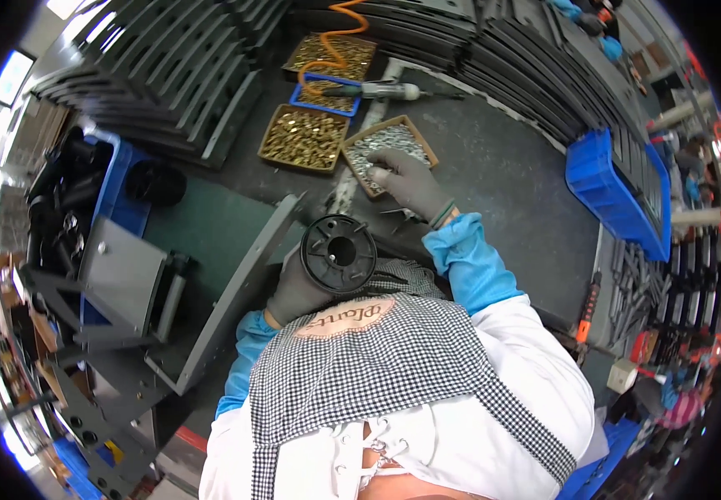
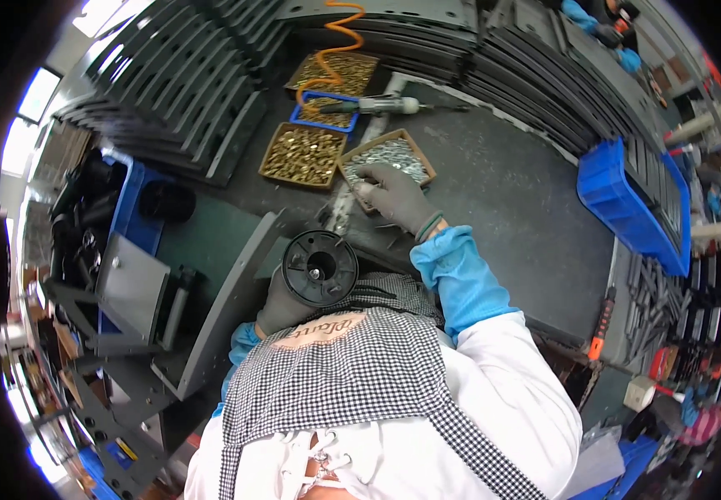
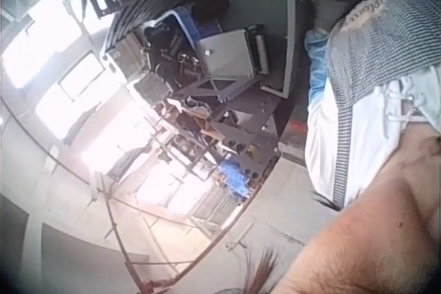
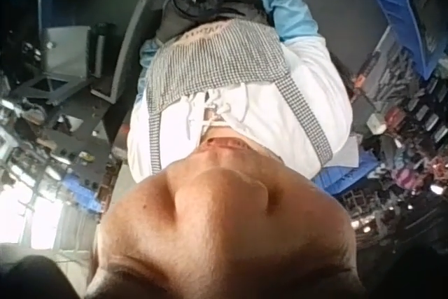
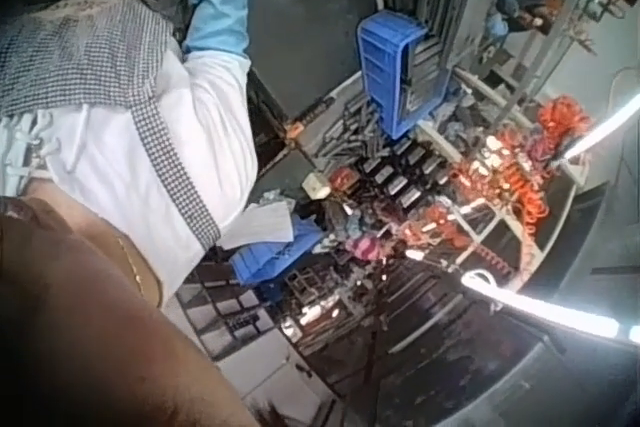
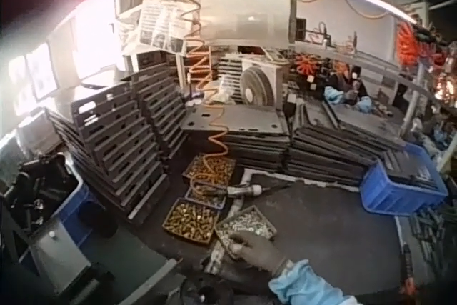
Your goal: The person assembles an electronic housing by joining various metal and plastic components with screws, using an electric screwdriver.
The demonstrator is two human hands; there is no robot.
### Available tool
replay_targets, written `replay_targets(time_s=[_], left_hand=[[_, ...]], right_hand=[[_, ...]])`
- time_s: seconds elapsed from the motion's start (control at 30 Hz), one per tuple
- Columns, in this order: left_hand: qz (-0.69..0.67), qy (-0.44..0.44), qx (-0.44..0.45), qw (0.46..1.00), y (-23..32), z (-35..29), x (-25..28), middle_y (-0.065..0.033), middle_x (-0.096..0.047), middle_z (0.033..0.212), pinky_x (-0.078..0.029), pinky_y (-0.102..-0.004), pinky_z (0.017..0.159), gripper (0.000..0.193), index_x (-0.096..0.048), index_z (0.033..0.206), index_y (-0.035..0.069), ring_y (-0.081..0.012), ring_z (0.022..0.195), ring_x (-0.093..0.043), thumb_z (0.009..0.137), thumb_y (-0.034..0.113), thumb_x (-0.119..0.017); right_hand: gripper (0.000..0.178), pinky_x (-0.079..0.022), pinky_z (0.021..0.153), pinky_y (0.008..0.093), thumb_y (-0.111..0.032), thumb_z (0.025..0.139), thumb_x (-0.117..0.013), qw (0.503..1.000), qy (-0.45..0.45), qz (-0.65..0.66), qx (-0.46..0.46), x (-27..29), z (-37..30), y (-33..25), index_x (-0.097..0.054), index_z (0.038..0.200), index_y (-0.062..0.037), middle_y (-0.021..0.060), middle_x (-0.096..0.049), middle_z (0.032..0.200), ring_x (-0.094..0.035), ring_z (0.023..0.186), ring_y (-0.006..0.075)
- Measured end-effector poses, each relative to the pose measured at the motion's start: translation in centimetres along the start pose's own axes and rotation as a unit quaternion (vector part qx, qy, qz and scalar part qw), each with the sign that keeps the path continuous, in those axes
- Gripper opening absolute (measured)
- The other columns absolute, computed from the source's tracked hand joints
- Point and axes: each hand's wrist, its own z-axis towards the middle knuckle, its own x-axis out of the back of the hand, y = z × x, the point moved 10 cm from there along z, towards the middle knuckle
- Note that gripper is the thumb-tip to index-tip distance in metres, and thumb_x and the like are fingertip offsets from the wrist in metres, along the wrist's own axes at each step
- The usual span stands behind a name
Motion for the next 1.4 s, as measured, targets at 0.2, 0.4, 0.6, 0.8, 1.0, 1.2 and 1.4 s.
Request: replay_targets(time_s=[0.2,0.4,0.6,0.8,1.0,1.2,1.4], left_hand=[[0.081,-0.001,-0.014,0.997,-0.2,4.6,-2.5,-0.0102,-0.073,0.111,-0.057,-0.0325,0.088,0.055,-0.064,0.122,0.002,-0.0204,0.097,-0.071,0.075,0.015,-0.090],[0.028,0.028,-0.031,0.999,-1.0,5.8,-2.4,-0.0100,-0.070,0.117,-0.056,-0.0333,0.089,0.055,-0.062,0.124,0.003,-0.0198,0.101,-0.069,0.076,0.012,-0.088],[-0.270,0.021,0.063,0.961,-0.3,1.6,0.2,-0.0088,-0.060,0.136,-0.048,-0.0370,0.107,0.084,-0.048,0.143,0.004,-0.0195,0.123,-0.059,0.072,0.011,-0.093],[-0.329,0.165,-0.054,0.928,6.6,-6.3,7.1,-0.0097,-0.052,0.145,-0.045,-0.0374,0.111,0.084,-0.040,0.151,0.005,-0.0220,0.130,-0.054,0.082,0.018,-0.086],[-0.313,0.401,-0.264,0.819,11.4,-17.3,10.7,-0.0111,-0.063,0.121,-0.051,-0.0417,0.102,0.062,-0.055,0.136,0.001,-0.0283,0.113,-0.063,0.088,0.035,-0.076],[-0.279,0.597,-0.196,0.726,10.1,-26.3,9.9,-0.0109,-0.060,0.134,-0.050,-0.0460,0.107,0.084,-0.046,0.146,0.001,-0.0282,0.122,-0.060,0.083,0.040,-0.084],[-0.078,0.737,-0.117,0.661,6.8,-33.8,8.6,-0.0093,-0.060,0.138,-0.051,-0.0373,0.105,0.076,-0.050,0.142,0.006,-0.0212,0.125,-0.060,0.076,0.000,-0.087]], right_hand=[[0.034,-0.053,0.093,0.0418,-0.024,0.095,-0.064,0.973,0.212,-0.091,-0.009,10.2,-3.4,5.8,-0.069,0.121,-0.0028,0.0188,-0.071,0.116,-0.068,0.109,0.0336],[0.036,-0.053,0.092,0.0433,-0.024,0.093,-0.066,0.972,0.178,-0.146,0.050,9.8,-1.2,3.7,-0.067,0.123,-0.0041,0.0186,-0.066,0.122,-0.067,0.105,0.0365],[0.039,-0.052,0.095,0.0445,-0.025,0.092,-0.069,0.957,0.023,-0.201,0.207,1.6,5.3,-5.3,-0.065,0.125,-0.0060,0.0158,-0.065,0.125,-0.063,0.113,0.0384],[0.042,-0.053,0.093,0.0430,-0.028,0.092,-0.068,0.898,-0.139,-0.200,0.367,-11.3,11.3,-17.6,-0.064,0.129,-0.0089,0.0144,-0.068,0.123,-0.065,0.110,0.0353],[0.056,-0.051,0.099,0.0416,-0.031,0.095,-0.066,0.831,-0.377,-0.222,0.343,-32.3,15.3,-22.0,-0.053,0.144,-0.0072,0.0197,-0.069,0.124,-0.066,0.115,0.0362],[0.067,-0.054,0.090,0.0557,-0.038,0.094,-0.065,0.773,-0.264,-0.416,0.399,-41.6,20.3,-20.5,-0.039,0.151,-0.0139,0.0255,-0.070,0.119,-0.069,0.108,0.0434],[0.041,-0.055,0.083,0.0548,-0.035,0.092,-0.065,0.763,-0.219,-0.431,0.430,-43.1,22.1,-20.6,-0.059,0.127,-0.0151,0.0223,-0.073,0.106,-0.069,0.101,0.0436]])
